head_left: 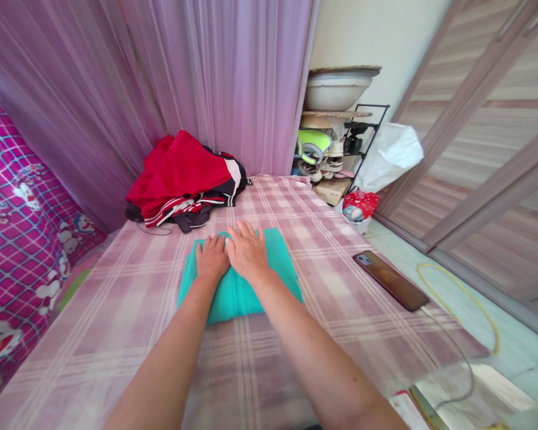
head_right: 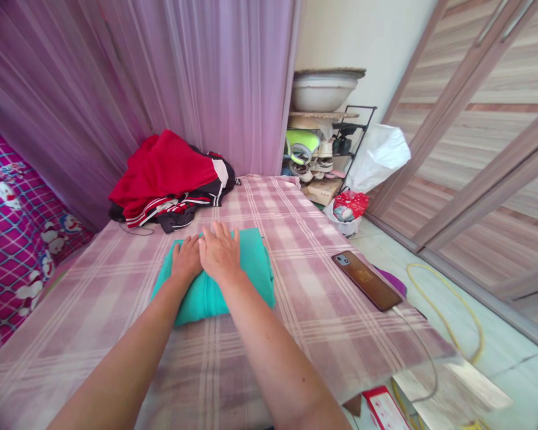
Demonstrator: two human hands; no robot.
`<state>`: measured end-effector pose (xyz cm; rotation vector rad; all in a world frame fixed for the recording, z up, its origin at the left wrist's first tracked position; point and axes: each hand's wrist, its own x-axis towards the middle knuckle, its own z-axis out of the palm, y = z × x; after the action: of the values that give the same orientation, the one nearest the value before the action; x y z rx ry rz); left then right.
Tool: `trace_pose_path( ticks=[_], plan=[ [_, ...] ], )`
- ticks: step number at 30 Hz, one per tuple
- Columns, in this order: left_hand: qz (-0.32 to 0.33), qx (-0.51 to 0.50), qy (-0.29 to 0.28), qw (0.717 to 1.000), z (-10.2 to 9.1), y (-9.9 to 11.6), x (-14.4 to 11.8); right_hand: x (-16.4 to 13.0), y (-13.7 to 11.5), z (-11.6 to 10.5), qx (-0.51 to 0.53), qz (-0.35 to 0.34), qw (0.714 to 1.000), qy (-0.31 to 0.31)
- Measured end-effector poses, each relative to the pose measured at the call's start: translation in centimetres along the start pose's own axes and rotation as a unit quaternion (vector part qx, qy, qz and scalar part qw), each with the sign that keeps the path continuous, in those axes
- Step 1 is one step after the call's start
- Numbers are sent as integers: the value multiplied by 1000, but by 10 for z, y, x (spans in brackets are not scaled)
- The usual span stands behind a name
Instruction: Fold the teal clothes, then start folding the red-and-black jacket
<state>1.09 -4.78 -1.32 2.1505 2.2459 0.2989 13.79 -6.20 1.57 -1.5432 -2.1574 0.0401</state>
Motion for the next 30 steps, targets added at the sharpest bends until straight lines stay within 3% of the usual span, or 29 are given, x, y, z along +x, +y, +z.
trace_pose_path(
  ticks=[2, 5, 8, 11, 14, 18, 21, 25, 27, 30],
  plan=[
    [-4, -5, 8, 1000, 0, -1, 0, -9, 3, 10, 10, 10, 1000, -26],
    [-6, -19, 21, 1000, 2, -1, 2, -27, 34, 17, -4, 32, 999, -37],
    [-8, -29, 27, 999, 1, -1, 3, -40, 69, 13, -11, 24, 999, -29],
    [-2, -37, 57, 998, -5, 4, -4, -46, 84, 9, -6, 18, 999, -27],
    [62, -45, 78, 994, -12, 16, -22, -47, 85, 11, -6, 20, 1000, -16],
    [172, -40, 22, 984, -12, 28, -38, -48, 87, 20, 0, 8, 1000, 12],
    [135, -21, 1, 991, -6, 8, -34, -48, 93, 27, 7, -8, 999, 43],
    [52, -27, 30, 998, 10, -46, -23, -48, 97, 34, 11, -17, 998, 63],
    [39, -49, 46, 997, 20, -69, -23, -48, 97, 36, 14, -15, 998, 64],
    [40, -90, 69, 993, 33, -88, -28, -48, 97, 38, 18, -15, 997, 68]
  ],
)
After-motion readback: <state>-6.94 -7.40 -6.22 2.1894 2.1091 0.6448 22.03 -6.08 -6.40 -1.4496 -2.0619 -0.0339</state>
